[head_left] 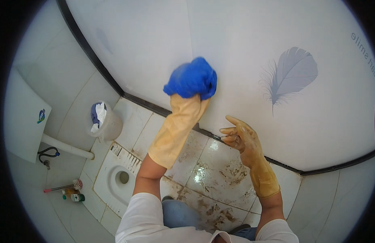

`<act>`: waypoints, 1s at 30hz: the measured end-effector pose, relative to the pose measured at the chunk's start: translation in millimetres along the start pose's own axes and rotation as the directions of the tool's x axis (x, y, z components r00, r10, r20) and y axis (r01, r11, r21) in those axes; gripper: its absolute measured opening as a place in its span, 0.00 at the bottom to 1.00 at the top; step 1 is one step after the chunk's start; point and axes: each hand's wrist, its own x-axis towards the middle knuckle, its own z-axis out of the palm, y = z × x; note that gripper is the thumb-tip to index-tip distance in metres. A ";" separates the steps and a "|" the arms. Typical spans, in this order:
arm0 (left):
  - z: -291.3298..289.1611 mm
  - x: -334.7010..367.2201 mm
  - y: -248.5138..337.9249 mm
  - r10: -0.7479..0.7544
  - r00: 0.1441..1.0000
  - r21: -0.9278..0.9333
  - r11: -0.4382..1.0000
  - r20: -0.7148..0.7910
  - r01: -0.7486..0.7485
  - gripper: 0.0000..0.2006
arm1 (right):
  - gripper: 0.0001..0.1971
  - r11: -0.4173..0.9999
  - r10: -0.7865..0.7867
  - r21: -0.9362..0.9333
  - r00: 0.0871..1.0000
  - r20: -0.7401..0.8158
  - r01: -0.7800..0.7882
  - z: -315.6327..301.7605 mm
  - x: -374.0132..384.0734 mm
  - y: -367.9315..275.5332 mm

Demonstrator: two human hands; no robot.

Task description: Cleaning the walls and fixtures of a bathroom/shower area using a cloth.

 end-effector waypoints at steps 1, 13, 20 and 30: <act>4.2 -10.8 0.4 -0.024 1.000 -0.027 0.999 -0.014 0.023 0.08 | 0.29 1.000 0.004 0.006 1.000 0.013 -0.004 -0.2 -0.7 0.0; 11.7 -5.9 -3.7 -0.071 0.995 -0.038 0.997 -0.076 0.068 0.06 | 0.31 0.997 -0.079 0.019 0.997 0.003 0.079 -0.7 -11.5 -16.8; 2.0 3.1 17.6 0.070 0.979 -0.101 0.991 -0.190 -0.091 0.09 | 0.30 0.993 -0.116 -0.013 0.993 0.003 0.116 -10.6 -16.9 -28.5; -11.9 2.7 4.4 0.127 0.992 -0.138 0.982 -0.017 -0.128 0.10 | 0.30 0.988 -0.154 0.042 0.987 0.050 0.152 -0.9 -23.8 -41.9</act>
